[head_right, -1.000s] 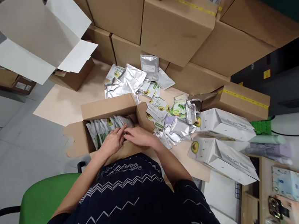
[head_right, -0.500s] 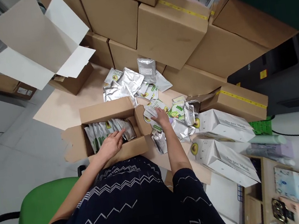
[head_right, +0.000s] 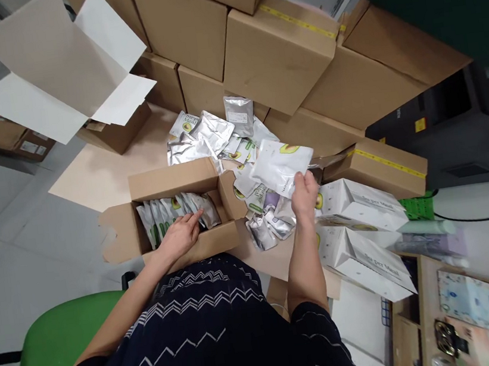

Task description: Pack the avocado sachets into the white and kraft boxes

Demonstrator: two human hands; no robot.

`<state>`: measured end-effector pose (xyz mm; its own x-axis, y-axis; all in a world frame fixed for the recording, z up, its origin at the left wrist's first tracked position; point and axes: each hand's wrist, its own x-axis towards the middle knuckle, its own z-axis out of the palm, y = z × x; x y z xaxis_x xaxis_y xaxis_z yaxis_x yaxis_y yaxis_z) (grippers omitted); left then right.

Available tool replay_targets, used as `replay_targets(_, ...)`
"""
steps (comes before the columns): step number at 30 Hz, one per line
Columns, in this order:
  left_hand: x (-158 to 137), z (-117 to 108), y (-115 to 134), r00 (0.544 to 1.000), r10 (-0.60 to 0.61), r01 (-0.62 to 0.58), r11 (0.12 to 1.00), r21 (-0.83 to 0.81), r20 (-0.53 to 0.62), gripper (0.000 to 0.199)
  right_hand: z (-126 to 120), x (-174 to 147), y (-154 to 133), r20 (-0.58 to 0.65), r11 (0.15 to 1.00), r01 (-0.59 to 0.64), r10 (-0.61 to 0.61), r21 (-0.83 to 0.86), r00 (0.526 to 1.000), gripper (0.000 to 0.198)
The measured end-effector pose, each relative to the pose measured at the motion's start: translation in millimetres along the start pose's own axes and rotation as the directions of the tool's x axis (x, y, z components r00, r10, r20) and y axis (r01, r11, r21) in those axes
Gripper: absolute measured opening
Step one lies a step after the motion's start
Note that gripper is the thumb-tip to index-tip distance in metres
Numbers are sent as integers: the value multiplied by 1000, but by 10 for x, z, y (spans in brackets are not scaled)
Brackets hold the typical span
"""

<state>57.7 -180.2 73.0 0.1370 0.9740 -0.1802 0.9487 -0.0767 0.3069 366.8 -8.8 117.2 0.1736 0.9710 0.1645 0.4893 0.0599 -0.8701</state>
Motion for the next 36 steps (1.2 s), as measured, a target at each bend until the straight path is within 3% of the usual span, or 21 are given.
replay_targets(2, 3, -1, 5, 1000, 1, -1, 1000, 11, 2, 52, -115, -158, -305, -52, 974, 8, 4, 227, 999, 39)
replay_targets(4, 3, -4, 14, 1000, -4, 4, 1000, 12, 3, 52, -159, -354, -613, -56, 949, 23, -6, 314, 998, 38)
replay_targets(6, -1, -7, 22, 1000, -7, 7, 1000, 1, 2, 52, -149, -551, -866, 32, 955, 19, -29, 297, 999, 38)
replay_targets(8, -6, -9, 28, 1000, -9, 9, 1000, -7, -3, 51, -90, -725, -1040, 199, 983, 26, -62, 181, 978, 35)
replay_targets(11, -10, -2, 29, 1000, -12, 12, 1000, -8, -3, 51, 122, -923, -1170, 490, 974, 202, -129, -98, 862, 32)
replay_targets(14, -11, 16, 23, 1000, -6, 6, 1000, -14, -4, 52, 482, -1029, -1195, 688, 859, 385, -54, -337, 723, 35)
replay_targets(18, -14, 35, 12, 999, -25, 24, 999, -38, -24, 54, 990, -1037, -1098, 772, 721, 466, 148, -512, 618, 35)
replay_targets(24, 11, -7, 45, 999, -23, 23, 1000, -15, 23, 69, 1417, -997, -812, 807, 743, 412, 288, -528, 515, 37)
replay_targets(28, 77, -29, 101, 997, -32, 31, 999, 8, 74, 69, 1345, -1035, -806, 846, 774, 403, 307, -488, 435, 38)
replay_targets(30, 104, -22, 111, 996, -39, 40, 999, -9, 84, 64, 1125, -1023, -860, 908, 851, 395, 199, -347, 369, 34)
replay_targets(32, 118, -9, 107, 995, -35, 37, 999, -28, 93, 58, 822, -932, -877, 958, 956, 271, 28, -109, 284, 31)
replay_targets(33, 120, -3, 102, 995, -30, 33, 999, -32, 95, 56, 674, -847, -849, 954, 987, 158, -50, 2, 297, 32)
replay_targets(34, 121, 1, 97, 995, -27, 30, 999, -32, 96, 55, 551, -737, -791, 920, 996, 41, -94, 84, 381, 36)
replay_targets(36, 120, 5, 92, 995, -29, 31, 999, -25, 91, 55, 429, -462, -575, 722, 985, -114, -17, 131, 691, 47)
